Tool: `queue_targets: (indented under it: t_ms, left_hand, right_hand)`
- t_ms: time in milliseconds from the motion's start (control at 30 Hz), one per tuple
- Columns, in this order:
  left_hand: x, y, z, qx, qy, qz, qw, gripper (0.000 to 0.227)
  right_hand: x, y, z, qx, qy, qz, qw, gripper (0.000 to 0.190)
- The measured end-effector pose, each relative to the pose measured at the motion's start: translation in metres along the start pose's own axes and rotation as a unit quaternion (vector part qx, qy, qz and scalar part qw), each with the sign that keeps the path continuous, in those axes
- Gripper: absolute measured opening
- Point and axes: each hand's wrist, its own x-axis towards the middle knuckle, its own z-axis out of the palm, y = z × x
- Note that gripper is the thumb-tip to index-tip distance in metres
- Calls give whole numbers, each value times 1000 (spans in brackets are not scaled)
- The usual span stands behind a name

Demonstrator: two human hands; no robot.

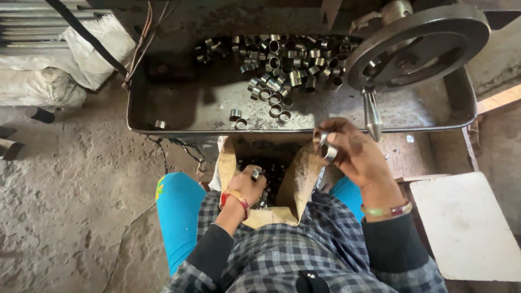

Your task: The person sits at a metal parts bin and repeatedly picks up small cylindrical metal pieces, transferring them from the bin into a paper bag on their lap. The person handles the parts by hand, moving them in small batches.

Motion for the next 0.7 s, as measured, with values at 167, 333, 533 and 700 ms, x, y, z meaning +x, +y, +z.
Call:
queue_targets:
  t_ms: [167, 333, 533, 700]
  left_hand:
    - [2, 5, 1, -483, -80, -148, 860, 30]
    - [-12, 7, -2, -683, -135, -202, 688, 30]
    - [-17, 25, -5, -731, -128, -212, 636, 26]
    - [-20, 24, -14, -701, -129, -193, 674, 27]
  right_hand:
    - [-11, 21, 11, -113, 8, 53, 992, 30]
    - [0, 56, 32, -362, -35, -61, 929, 30]
    - [-12, 65, 70, -487, -93, -214, 842, 28]
    - [5, 32, 72, -562, -6, -307, 768, 21]
